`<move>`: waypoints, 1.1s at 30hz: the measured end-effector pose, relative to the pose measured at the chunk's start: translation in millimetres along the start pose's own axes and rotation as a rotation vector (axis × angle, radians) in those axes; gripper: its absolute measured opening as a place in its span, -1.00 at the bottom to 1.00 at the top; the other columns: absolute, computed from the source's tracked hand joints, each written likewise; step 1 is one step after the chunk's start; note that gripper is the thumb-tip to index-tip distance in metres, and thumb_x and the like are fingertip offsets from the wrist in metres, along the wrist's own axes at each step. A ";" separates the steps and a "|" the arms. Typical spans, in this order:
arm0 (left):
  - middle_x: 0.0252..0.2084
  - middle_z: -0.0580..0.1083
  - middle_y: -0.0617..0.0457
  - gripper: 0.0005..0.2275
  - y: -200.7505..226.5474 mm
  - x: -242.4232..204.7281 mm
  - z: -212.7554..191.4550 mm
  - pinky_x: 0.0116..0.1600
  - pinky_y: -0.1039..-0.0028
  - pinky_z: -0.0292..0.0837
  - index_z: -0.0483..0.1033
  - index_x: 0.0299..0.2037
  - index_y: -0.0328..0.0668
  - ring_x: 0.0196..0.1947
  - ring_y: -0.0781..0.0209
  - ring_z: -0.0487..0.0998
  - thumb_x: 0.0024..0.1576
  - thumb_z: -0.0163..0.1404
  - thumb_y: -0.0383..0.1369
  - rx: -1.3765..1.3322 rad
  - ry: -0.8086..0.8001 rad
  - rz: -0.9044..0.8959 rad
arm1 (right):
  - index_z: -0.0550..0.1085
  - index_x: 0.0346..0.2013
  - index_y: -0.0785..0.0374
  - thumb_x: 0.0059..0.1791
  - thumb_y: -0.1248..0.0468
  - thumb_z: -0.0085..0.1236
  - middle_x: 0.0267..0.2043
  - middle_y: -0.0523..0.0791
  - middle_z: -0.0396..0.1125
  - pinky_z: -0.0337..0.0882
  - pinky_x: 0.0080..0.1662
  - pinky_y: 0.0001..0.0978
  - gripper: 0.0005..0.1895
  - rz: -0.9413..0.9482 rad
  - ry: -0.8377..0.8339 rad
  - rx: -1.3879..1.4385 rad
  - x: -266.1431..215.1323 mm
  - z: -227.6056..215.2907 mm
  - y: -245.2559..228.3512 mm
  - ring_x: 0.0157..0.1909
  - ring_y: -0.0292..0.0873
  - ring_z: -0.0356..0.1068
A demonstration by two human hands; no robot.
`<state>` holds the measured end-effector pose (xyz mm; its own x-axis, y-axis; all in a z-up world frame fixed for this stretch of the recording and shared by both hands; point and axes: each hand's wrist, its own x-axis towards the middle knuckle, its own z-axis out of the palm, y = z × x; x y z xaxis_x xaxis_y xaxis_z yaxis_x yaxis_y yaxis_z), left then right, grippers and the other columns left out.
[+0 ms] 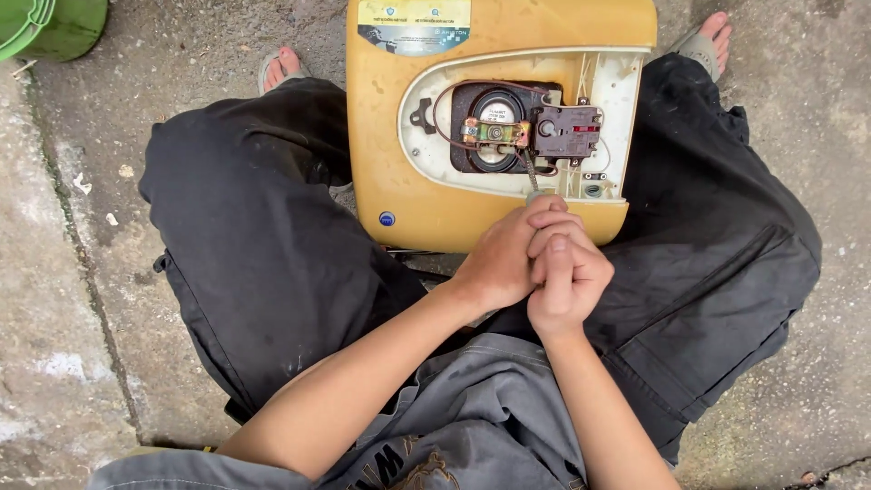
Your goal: Reinstalling a control board and connecting wires inside a yellow appliance housing using a screwdriver.
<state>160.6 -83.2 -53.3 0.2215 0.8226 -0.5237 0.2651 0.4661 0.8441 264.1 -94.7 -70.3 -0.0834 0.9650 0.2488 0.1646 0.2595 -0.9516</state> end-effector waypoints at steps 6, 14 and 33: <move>-0.01 0.41 -0.16 -0.15 -40.9 2.0 26.7 -0.09 0.41 0.48 0.06 0.50 0.11 -0.13 0.12 0.48 -0.11 -0.25 -0.72 -0.811 0.017 -0.050 | 0.41 -0.29 0.31 0.19 0.36 -0.25 -0.06 0.02 0.26 0.32 0.16 -0.03 -0.74 0.126 0.103 -0.260 -11.4 -5.6 -1.9 0.09 0.05 0.34; -0.06 0.40 -0.09 -0.57 -5.6 -3.1 35.9 0.18 0.37 0.29 0.18 0.39 -0.01 -0.02 0.22 0.30 0.28 -0.17 -0.33 -1.045 0.188 -0.192 | 0.27 -0.08 0.28 0.12 0.41 -0.22 -0.10 0.02 0.20 0.33 -0.03 -0.14 -0.90 0.263 0.081 -0.302 -9.1 -12.1 -9.3 -0.17 -0.08 0.26; -0.27 0.37 0.06 -0.32 31.1 7.1 31.3 -0.33 0.41 0.41 -0.13 0.52 -0.27 -0.25 0.28 0.42 0.19 -0.15 -0.29 -0.948 0.328 -0.365 | 0.10 0.49 0.33 0.04 0.31 -0.21 0.37 0.15 0.13 0.50 -0.02 -0.29 -0.33 0.939 0.017 0.341 -0.6 -24.9 -7.1 0.19 -0.08 0.35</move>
<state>199.8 -73.1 -34.3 -0.0248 0.5639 -0.8255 -0.6056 0.6485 0.4612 287.4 -96.2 -59.1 -0.0497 0.7743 -0.6309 -0.1350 -0.6311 -0.7639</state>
